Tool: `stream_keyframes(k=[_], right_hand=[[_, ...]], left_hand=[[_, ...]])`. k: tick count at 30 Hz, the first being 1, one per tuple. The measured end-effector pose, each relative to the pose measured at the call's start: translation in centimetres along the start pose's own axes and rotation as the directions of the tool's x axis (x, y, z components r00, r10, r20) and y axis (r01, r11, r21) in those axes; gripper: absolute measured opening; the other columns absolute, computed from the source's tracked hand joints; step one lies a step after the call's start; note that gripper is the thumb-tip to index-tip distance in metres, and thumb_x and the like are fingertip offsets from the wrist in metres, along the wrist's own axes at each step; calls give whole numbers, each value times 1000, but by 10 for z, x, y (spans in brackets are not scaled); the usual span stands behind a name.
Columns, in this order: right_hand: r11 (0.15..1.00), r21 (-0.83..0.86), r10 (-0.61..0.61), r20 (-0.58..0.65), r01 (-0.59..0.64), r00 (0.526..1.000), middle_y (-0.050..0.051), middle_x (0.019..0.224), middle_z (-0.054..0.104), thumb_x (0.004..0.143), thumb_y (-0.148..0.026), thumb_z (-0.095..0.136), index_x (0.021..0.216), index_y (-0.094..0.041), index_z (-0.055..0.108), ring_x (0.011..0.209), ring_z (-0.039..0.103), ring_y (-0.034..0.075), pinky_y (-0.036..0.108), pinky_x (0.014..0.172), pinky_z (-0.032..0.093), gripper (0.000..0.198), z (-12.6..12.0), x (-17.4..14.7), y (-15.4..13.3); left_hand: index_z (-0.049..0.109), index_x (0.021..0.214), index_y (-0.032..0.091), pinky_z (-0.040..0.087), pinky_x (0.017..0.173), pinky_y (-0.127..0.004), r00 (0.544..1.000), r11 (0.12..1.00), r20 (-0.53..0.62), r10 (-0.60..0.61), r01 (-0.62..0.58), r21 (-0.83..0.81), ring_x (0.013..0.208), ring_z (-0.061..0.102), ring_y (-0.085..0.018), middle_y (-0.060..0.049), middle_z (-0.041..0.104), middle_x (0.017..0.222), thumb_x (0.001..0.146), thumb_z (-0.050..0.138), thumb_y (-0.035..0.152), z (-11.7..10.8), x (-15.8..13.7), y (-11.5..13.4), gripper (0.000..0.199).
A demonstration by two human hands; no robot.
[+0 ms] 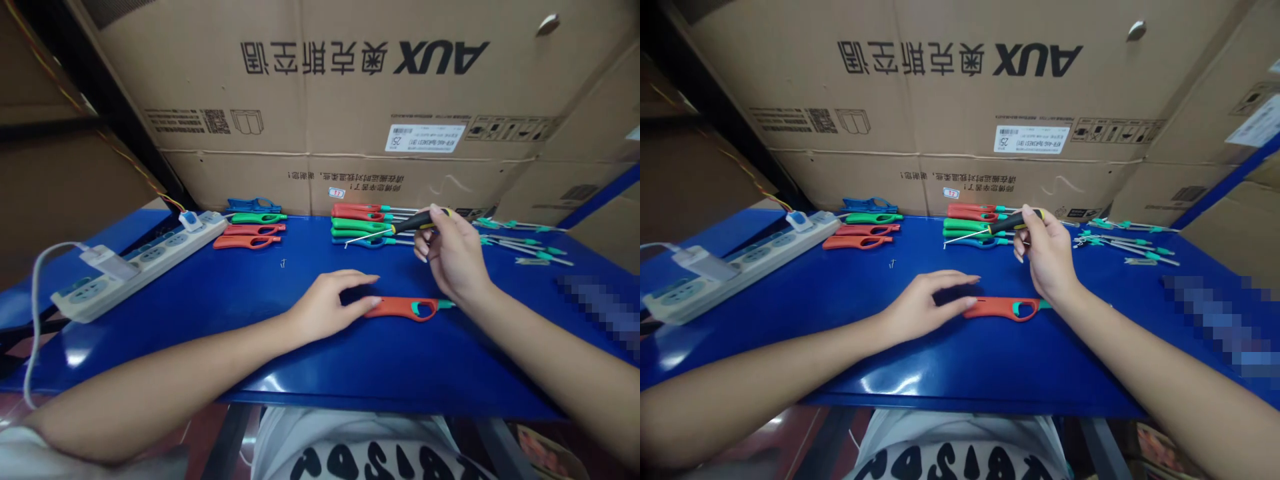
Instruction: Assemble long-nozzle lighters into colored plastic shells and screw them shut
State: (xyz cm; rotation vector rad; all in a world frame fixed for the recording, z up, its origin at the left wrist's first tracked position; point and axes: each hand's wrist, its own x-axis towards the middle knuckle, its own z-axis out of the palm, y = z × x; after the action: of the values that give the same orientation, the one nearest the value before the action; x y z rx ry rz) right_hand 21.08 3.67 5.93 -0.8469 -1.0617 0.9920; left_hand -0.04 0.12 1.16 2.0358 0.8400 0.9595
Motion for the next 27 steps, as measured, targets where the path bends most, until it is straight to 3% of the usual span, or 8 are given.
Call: stream_keyframes(k=[2, 6, 11, 15, 20, 27], right_hand=[[999, 46, 14, -10, -13, 1000, -7, 55, 41, 74, -44, 80, 79, -20, 63, 43, 40, 8, 22, 38, 30, 30, -9, 3, 2], [994, 82, 66, -7, -65, 998, -8, 55, 40, 73, -41, 78, 78, -19, 63, 41, 39, 7, 22, 38, 29, 27, -17, 5, 9], [993, 87, 75, -2, -75, 997, -8, 54, 41, 73, -40, 78, 79, -18, 64, 41, 40, 7, 22, 39, 29, 26, -19, 4, 14], [995, 70, 67, 13, -68, 998, -8, 55, 41, 75, -41, 77, 79, -18, 63, 41, 40, 7, 22, 40, 30, 27, -19, 3, 15], [996, 49, 76, 29, -77, 997, -8, 55, 41, 74, -40, 77, 79, -19, 63, 41, 40, 7, 22, 40, 31, 26, -19, 1, 14], [994, 51, 92, 28, -93, 995, -8, 56, 38, 74, -42, 76, 78, -20, 62, 42, 38, 7, 22, 39, 31, 27, -19, 1, 12]], left_hand=[[74, 117, 16, 51, 105, -38, 983, 959, -69, -168, 147, -241, 114, 69, -24, -11, 74, 121, 90, 71, 33, -1, 3, 3, 32], [75, 114, 16, 55, 99, -35, 900, 747, -63, -431, 317, -584, 108, 72, -22, -9, 78, 112, 88, 73, 35, -5, 9, 7, 32], [79, 100, 14, 57, 90, -27, 841, 550, 27, -540, 377, -745, 93, 75, -17, -10, 80, 102, 90, 72, 29, -9, 11, 9, 19], [80, 96, 14, 58, 86, -23, 806, 460, 77, -587, 411, -787, 90, 75, -15, -9, 80, 101, 93, 69, 24, -10, 12, 10, 15], [80, 94, 15, 59, 84, -23, 824, 487, 73, -562, 400, -776, 87, 75, -14, -9, 80, 101, 89, 73, 27, -11, 13, 9, 15], [79, 90, 15, 60, 80, -28, 864, 688, -56, -500, 357, -632, 77, 74, -15, -7, 80, 89, 74, 86, 33, -11, 11, 7, 25]])
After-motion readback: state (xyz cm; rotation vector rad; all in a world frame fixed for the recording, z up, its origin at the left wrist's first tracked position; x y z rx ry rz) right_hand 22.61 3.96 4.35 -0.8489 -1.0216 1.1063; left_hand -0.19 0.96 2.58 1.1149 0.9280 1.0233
